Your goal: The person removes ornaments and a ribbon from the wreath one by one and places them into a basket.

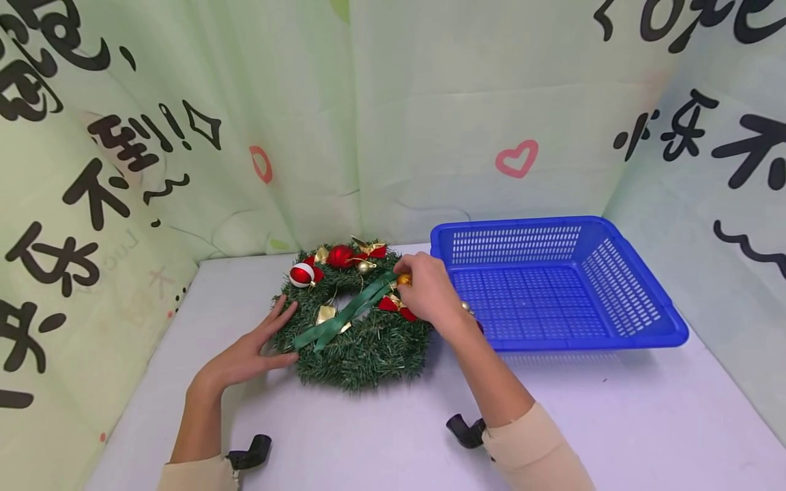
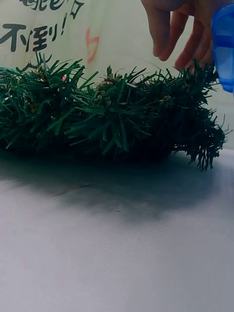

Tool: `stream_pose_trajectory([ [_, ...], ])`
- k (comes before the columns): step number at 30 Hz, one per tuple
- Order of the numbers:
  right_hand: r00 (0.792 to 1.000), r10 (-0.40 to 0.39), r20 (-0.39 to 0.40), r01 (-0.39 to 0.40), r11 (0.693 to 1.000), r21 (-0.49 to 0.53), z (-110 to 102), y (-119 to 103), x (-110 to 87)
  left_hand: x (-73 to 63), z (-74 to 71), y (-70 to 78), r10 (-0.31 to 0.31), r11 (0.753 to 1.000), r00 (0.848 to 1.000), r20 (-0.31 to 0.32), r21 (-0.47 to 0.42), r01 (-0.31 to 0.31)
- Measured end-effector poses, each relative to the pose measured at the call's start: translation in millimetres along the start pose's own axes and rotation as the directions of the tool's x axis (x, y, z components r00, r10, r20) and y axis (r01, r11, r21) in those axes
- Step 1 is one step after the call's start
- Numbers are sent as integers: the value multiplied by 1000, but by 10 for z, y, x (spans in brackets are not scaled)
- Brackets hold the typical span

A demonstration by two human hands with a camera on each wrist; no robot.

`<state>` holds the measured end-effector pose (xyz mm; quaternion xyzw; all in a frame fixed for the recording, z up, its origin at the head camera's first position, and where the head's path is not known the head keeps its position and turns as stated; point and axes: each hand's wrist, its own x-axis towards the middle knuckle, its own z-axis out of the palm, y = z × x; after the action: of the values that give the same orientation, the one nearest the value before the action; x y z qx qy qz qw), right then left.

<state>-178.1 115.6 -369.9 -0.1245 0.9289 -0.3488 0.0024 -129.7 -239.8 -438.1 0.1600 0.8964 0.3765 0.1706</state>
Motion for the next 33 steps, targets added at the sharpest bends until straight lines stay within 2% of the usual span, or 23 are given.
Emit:
stream_pose_trajectory([
  [8,1000,-18,18,19,998,-55,45,-7,70,5,-2,3,-1,1000,1000,1,1,1],
  [26,993,81,91,-64,982,-178,133,-108,142,4,2,-16,-15,1000,1000,1,5,15],
  [33,990,82,112,-61,981,-185,147,-87,176,5,9,-27,-11,1000,1000,-1,0,11],
])
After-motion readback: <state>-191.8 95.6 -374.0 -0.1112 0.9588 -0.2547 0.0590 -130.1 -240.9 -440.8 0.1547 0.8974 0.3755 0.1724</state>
